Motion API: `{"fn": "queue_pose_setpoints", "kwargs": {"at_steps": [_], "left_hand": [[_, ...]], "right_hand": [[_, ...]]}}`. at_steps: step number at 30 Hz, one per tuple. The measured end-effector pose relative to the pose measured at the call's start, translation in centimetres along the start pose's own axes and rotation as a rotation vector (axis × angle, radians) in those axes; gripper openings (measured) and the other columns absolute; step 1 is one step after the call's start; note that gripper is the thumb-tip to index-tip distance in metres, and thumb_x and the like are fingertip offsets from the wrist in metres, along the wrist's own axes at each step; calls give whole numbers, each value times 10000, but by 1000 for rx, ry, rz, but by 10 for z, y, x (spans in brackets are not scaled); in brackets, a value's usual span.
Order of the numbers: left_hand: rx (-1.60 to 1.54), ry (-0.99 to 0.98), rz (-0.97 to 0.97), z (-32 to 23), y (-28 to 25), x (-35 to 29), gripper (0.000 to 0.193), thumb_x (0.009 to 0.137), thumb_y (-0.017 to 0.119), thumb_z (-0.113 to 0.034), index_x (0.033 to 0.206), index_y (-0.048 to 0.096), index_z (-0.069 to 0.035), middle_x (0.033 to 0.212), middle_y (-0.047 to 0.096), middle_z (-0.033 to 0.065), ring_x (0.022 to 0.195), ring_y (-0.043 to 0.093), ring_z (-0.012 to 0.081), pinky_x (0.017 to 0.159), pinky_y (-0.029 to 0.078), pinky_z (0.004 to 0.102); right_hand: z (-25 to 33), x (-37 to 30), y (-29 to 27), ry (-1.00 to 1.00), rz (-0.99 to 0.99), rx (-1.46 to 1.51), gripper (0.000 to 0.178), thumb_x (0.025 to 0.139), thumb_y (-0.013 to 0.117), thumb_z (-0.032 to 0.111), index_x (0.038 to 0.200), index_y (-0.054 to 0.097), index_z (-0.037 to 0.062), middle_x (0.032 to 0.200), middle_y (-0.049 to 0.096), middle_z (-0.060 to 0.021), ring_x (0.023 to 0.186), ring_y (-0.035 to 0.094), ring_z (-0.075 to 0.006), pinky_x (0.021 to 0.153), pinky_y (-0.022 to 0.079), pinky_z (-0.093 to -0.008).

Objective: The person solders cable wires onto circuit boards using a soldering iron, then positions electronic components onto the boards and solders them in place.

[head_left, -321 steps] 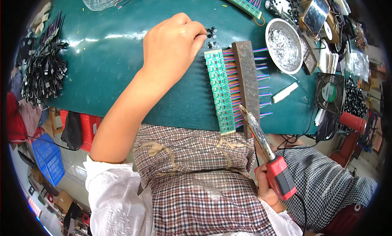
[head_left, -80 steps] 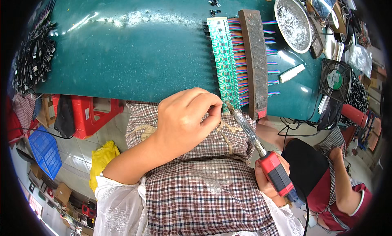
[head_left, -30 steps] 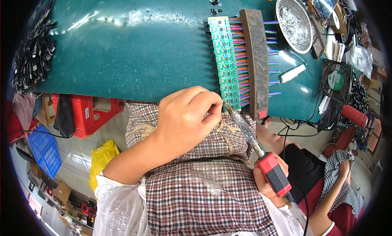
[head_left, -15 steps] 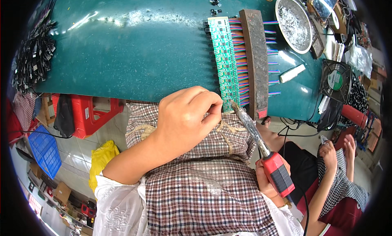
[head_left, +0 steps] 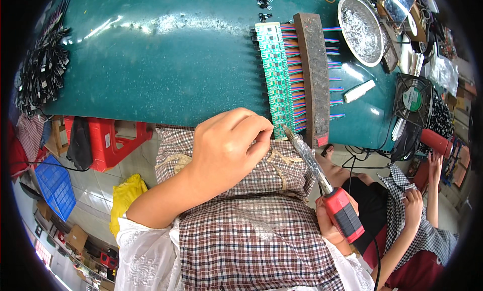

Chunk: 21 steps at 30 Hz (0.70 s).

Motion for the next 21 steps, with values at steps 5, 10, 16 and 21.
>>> {"fn": "queue_pose_setpoints", "kwargs": {"at_steps": [5,10,16,21], "left_hand": [[4,-2,10,1,2,1,163,769,796,71,879,718,-20,846,742,81,680,723,159,582,586,271],[8,-2,1,1,2,1,166,762,794,74,864,707,-24,842,737,77,681,718,156,584,584,268],[6,-16,9,2,2,0,171,757,793,76,859,704,-28,838,736,73,677,712,153,578,577,267],[4,-22,5,4,3,0,173,753,794,77,855,705,-31,834,735,72,675,712,152,575,576,269]], "right_hand": [[-15,-10,4,155,35,96,170,783,811,64,922,715,46,877,694,-137,738,663,-347,706,540,-416],[-13,-8,5,144,53,125,162,770,796,51,903,703,42,872,687,-141,736,661,-358,702,544,-427],[-3,2,7,-13,52,70,261,658,805,-31,851,630,-14,749,660,-136,620,657,-246,595,518,-299],[-7,-1,6,69,52,72,212,700,801,11,869,674,18,810,672,-135,670,654,-306,644,531,-362]]}}
Point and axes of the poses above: each hand's wrist, its own x-axis towards the middle knuckle, its own y-axis out of the palm, z = x × y, the point moved 10 cm from there along x, towards the middle knuckle
